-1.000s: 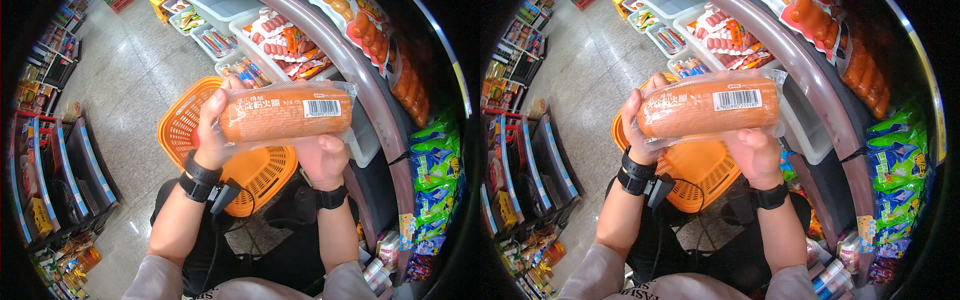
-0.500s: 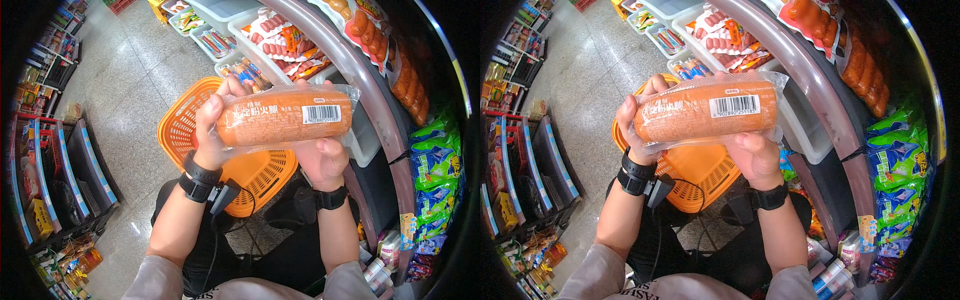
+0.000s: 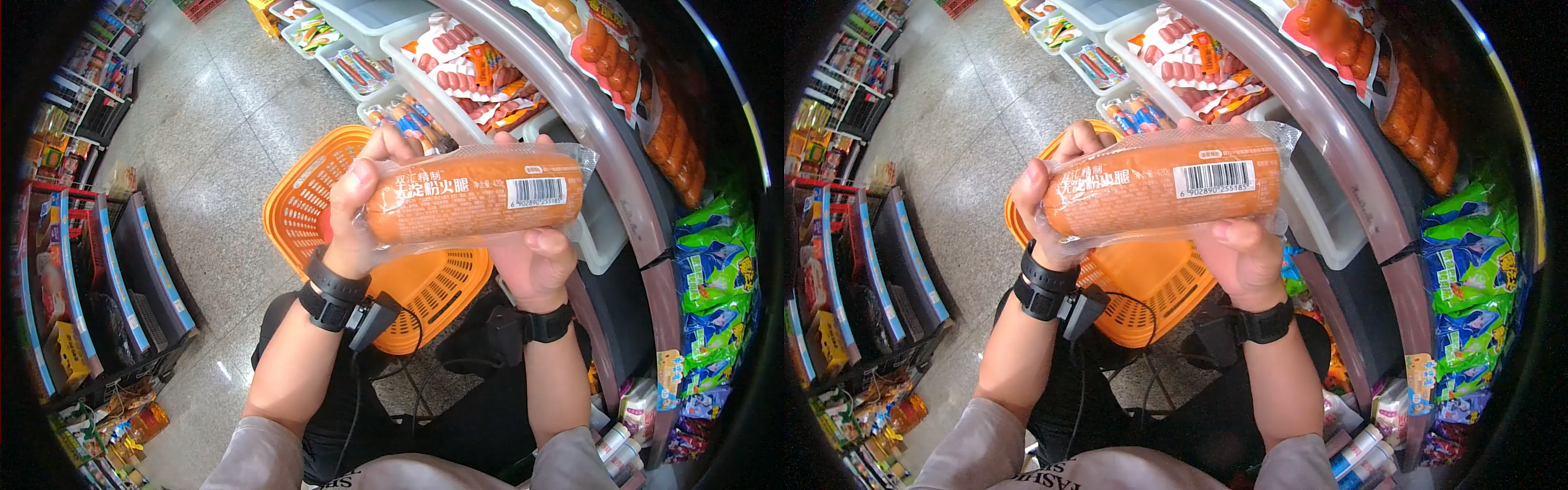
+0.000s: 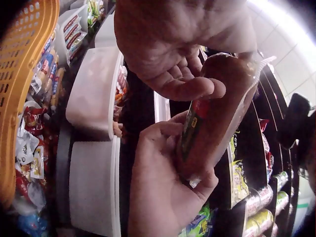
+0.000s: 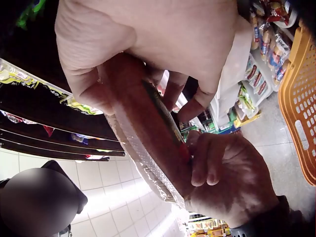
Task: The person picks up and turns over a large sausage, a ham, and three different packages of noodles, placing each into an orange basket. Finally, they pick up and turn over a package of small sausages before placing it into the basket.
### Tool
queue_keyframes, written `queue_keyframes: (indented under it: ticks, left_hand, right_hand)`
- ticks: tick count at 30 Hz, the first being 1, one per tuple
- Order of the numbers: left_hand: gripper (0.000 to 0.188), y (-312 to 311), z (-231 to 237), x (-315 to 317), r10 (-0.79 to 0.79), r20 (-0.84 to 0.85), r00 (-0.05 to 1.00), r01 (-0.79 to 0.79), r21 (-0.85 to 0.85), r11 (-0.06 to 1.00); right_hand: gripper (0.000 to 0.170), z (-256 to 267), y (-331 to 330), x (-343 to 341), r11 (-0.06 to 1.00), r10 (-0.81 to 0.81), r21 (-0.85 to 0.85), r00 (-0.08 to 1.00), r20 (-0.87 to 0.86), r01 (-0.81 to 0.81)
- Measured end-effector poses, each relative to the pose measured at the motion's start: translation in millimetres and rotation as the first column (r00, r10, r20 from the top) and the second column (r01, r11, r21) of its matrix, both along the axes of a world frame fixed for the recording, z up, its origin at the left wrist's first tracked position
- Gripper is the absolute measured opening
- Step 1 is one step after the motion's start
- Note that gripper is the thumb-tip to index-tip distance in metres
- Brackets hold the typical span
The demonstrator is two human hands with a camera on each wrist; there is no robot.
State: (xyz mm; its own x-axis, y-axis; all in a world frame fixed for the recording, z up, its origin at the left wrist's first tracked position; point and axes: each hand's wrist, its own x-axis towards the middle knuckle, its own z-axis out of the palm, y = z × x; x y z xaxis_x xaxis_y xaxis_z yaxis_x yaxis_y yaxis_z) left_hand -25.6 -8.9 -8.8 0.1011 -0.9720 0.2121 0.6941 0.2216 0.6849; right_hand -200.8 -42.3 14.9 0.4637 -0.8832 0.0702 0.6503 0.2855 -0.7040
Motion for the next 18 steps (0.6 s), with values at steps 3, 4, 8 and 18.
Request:
queue_keyframes:
  ticks: [3, 4, 8, 18]
  left_hand:
    - [0.052, -0.6, -3.3, 2.4, 0.007, 0.034, 0.999, -0.007, -0.012, 1.0]
    - [0.053, -0.7, -3.9, 3.2, 0.012, 0.065, 0.998, -0.01, -0.019, 1.0]
    - [0.061, -0.2, 4.1, -0.6, 0.076, 0.169, 0.983, -0.084, 0.045, 0.995]
    - [0.062, 0.3, 3.8, -1.1, 0.071, 0.145, 0.987, -0.077, 0.033, 0.997]
  right_hand:
    - [0.094, -0.3, -0.3, -0.2, 1.0, 0.004, 0.009, 1.0, 0.01, -0.004]
    - [0.094, -0.6, -0.5, -0.4, 1.0, 0.004, 0.012, 1.0, 0.014, -0.004]
    - [0.094, -0.5, -0.6, -0.6, 1.0, 0.001, 0.012, 1.0, -0.001, -0.001]
    - [0.094, -1.8, -0.8, -1.0, 1.0, -0.01, 0.011, 1.0, -0.009, 0.011]
